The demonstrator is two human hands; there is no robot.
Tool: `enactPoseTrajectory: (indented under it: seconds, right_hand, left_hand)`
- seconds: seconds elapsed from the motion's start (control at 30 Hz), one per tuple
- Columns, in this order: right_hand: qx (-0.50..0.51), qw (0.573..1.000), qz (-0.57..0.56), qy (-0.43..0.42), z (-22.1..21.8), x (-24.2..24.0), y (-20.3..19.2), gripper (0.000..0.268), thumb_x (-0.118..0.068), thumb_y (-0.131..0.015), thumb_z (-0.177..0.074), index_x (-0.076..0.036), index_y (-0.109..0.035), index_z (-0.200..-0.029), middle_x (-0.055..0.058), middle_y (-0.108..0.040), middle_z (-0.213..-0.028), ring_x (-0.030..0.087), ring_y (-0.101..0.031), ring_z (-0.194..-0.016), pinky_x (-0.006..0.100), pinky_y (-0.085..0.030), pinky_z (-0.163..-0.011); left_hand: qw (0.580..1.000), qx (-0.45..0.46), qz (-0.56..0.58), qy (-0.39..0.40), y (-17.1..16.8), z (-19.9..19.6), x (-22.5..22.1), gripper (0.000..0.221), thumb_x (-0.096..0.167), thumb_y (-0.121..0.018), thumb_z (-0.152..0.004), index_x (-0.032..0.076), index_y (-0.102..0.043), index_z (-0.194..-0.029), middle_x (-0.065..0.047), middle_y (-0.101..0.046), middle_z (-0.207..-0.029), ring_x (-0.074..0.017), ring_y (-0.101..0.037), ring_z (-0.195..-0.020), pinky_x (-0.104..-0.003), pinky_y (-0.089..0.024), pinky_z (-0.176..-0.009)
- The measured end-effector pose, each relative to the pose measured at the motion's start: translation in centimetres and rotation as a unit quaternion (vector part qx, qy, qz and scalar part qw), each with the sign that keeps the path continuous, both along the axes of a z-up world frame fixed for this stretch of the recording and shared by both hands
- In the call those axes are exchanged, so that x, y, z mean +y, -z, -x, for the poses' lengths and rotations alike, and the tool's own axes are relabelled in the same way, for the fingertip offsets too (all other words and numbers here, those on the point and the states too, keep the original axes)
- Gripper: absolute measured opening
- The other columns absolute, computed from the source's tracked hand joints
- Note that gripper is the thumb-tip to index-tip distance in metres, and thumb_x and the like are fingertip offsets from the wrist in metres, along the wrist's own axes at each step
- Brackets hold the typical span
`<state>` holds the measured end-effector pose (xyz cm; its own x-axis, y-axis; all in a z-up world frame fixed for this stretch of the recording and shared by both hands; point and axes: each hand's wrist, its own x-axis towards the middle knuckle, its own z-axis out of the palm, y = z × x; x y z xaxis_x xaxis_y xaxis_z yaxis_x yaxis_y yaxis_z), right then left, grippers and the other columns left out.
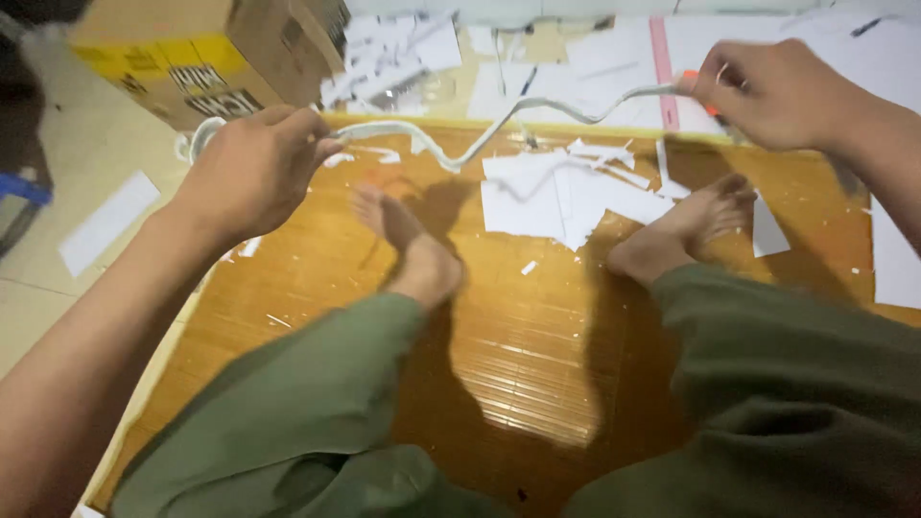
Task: Cutting foam pieces with a utility knife and wrapping them with a white cord to create shaped components.
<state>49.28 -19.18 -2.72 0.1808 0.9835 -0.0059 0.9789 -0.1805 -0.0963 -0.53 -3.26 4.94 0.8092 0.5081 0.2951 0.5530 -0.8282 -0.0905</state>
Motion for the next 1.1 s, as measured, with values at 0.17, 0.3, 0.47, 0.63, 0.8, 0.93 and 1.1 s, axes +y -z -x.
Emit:
enactPoseTrajectory:
  seconds: [0.17, 0.3, 0.47, 0.63, 0.8, 0.93, 1.1]
  right_hand:
    - [0.104, 0.975, -0.198, 0.002, -0.6, -2.8, -3.7, 0.049, -0.033, -0.054, -0.133, 0.009, -0.073, -0.116, 0.023, -0.074, -0.091, 0.032, -0.067, -0.069, 0.043, -0.05, -0.059]
    - [0.095, 0.973, -0.209, 0.012, 0.9, -6.2, -8.0, 0.045, -0.024, -0.053, -0.134, 0.01, -0.071, -0.112, 0.024, -0.071, -0.091, 0.032, -0.068, -0.072, 0.043, -0.052, -0.058]
    - [0.059, 0.983, -0.158, 0.072, -0.2, -10.1, -10.1, 0.047, -0.029, -0.047, -0.134, 0.012, -0.068, -0.123, 0.031, -0.072, -0.103, 0.04, -0.073, -0.098, 0.054, -0.059, -0.073]
    - [0.064, 0.984, -0.097, 0.134, -5.2, -10.7, -7.6, 0.057, -0.044, -0.055, -0.126, 0.004, -0.077, -0.106, 0.018, -0.076, -0.082, 0.034, -0.069, -0.058, 0.046, -0.052, -0.057]
    - [0.138, 0.968, -0.028, 0.207, -6.2, -6.4, 2.9, 0.066, -0.06, -0.046, -0.117, -0.003, -0.078, -0.108, 0.019, -0.07, -0.076, 0.032, -0.065, -0.067, 0.049, -0.05, -0.063]
    - [0.258, 0.934, 0.115, 0.218, -6.3, -2.7, 16.2, 0.062, -0.057, -0.048, -0.094, -0.007, -0.082, -0.106, 0.021, -0.08, -0.105, 0.047, -0.066, -0.119, 0.052, -0.046, -0.108]
    - [0.255, 0.913, 0.199, 0.25, -4.7, 1.8, 27.1, 0.049, -0.051, -0.055, -0.09, -0.012, -0.086, -0.09, 0.017, -0.08, -0.096, 0.042, -0.074, -0.102, 0.049, -0.057, -0.088]
  left_hand:
    - [0.996, -0.03, -0.081, 0.0, -4.6, 1.7, -4.4, 0.019, 0.019, -0.068, -0.109, 0.004, -0.067, -0.098, -0.012, -0.07, -0.081, -0.0312, -0.065, -0.064, -0.044, -0.048, -0.057]
    - [0.992, -0.03, -0.122, -0.017, -6.3, 0.9, -5.8, 0.024, 0.025, -0.064, -0.112, 0.007, -0.07, -0.098, -0.012, -0.069, -0.069, -0.0326, -0.064, -0.053, -0.044, -0.048, -0.052]
    - [0.988, -0.109, -0.098, 0.049, -6.4, -2.7, -6.1, 0.017, 0.017, -0.074, -0.108, 0.001, -0.075, -0.101, -0.015, -0.069, -0.071, -0.0359, -0.059, -0.053, -0.045, -0.045, -0.051]
    - [0.991, -0.116, -0.051, 0.028, -2.8, -10.3, -3.6, 0.02, 0.025, -0.069, -0.106, 0.009, -0.075, -0.096, -0.004, -0.07, -0.066, -0.026, -0.064, -0.055, -0.041, -0.048, -0.051]
    - [0.982, -0.033, 0.18, -0.046, 5.5, -17.0, -0.2, 0.028, 0.031, -0.063, -0.098, 0.009, -0.075, -0.086, -0.006, -0.071, -0.066, -0.0252, -0.061, -0.056, -0.04, -0.051, -0.06]
    - [0.871, 0.262, 0.399, -0.113, 9.9, -21.0, 1.7, 0.047, 0.041, -0.053, -0.093, 0.002, -0.079, -0.089, -0.018, -0.078, -0.077, -0.0449, -0.073, -0.098, -0.051, -0.053, -0.094]
    - [0.882, 0.231, 0.368, -0.182, 23.3, -23.0, 8.4, 0.044, 0.045, -0.065, -0.09, 0.017, -0.073, -0.122, -0.015, -0.075, -0.117, -0.0393, -0.067, -0.118, -0.053, -0.054, -0.098]
